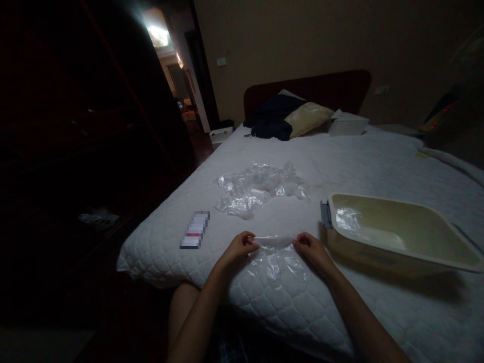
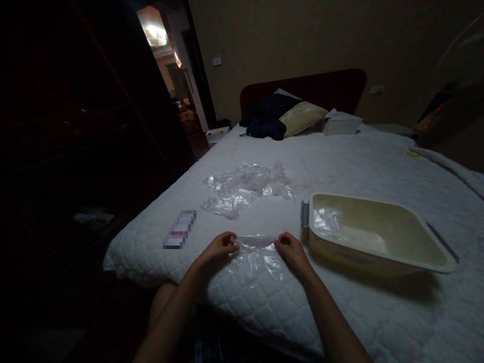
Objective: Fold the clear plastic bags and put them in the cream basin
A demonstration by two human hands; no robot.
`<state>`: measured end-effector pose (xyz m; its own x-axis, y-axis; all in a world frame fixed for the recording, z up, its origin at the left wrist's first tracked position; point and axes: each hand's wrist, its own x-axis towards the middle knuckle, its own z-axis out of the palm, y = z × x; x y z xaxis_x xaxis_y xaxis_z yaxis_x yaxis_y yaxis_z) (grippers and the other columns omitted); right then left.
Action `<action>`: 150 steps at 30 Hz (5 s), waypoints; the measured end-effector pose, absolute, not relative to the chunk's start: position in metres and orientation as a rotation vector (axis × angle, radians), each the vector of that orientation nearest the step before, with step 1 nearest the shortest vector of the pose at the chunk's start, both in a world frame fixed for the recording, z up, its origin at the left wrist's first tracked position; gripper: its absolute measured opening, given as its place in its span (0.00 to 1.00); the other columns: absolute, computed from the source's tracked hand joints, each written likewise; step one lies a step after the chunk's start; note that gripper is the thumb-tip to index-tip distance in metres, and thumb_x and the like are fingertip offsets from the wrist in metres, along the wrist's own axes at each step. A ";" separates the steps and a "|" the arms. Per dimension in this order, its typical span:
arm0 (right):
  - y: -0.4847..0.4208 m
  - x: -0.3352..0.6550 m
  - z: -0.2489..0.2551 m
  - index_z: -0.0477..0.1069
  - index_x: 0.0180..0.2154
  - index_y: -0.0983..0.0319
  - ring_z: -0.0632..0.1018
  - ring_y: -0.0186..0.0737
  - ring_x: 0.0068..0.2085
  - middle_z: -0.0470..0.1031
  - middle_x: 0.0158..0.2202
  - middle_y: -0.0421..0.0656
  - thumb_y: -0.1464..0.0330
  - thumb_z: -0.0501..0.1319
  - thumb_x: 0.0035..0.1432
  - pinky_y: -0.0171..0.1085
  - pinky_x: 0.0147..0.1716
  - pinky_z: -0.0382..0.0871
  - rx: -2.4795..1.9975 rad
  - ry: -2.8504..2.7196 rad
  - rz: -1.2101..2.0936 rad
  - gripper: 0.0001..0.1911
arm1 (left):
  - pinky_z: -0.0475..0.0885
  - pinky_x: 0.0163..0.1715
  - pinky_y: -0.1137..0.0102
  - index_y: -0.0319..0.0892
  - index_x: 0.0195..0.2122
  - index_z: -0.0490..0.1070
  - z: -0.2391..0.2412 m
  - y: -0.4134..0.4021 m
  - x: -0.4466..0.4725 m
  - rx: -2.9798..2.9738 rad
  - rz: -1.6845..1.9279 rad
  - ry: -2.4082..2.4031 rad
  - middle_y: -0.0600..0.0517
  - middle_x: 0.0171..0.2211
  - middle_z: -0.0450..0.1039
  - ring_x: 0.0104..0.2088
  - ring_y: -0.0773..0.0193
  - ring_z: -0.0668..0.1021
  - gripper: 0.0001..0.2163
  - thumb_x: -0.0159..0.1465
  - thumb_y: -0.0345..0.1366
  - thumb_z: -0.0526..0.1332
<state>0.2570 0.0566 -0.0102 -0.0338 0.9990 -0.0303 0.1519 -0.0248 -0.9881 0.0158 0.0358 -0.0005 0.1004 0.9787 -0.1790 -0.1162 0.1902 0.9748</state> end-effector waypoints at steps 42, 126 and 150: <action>0.045 0.266 -0.013 0.67 0.43 0.63 0.67 0.31 0.24 0.67 0.26 0.38 0.61 0.64 0.42 0.32 0.23 0.63 -1.297 -1.490 1.261 0.24 | 0.61 0.20 0.77 0.38 0.30 0.67 0.001 0.043 0.006 0.869 0.970 1.116 0.55 0.23 0.66 0.22 0.72 0.70 0.13 0.42 0.30 0.66; -0.011 0.237 -0.010 0.72 0.35 0.64 0.75 0.42 0.44 0.75 0.39 0.49 0.70 0.58 0.51 0.38 0.46 0.67 -0.866 -0.391 1.870 0.08 | 0.67 0.46 0.62 0.41 0.42 0.68 -0.007 -0.030 0.008 2.411 0.974 1.330 0.45 0.44 0.68 0.46 0.60 0.69 0.11 0.59 0.33 0.55; -0.026 0.228 -0.002 0.66 0.31 0.65 0.73 0.31 0.18 0.74 0.29 0.44 0.62 0.55 0.52 0.28 0.12 0.63 -1.460 -1.090 1.777 0.11 | 0.63 0.24 0.75 0.37 0.27 0.71 0.024 0.058 0.049 1.888 0.231 1.343 0.55 0.22 0.68 0.24 0.68 0.70 0.07 0.45 0.30 0.61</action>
<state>0.2282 -0.0263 -0.0016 -0.2260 0.8413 -0.4911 0.0567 -0.4919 -0.8688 0.0492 0.0583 0.0243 0.4223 0.8610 -0.2834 0.7172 -0.1262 0.6854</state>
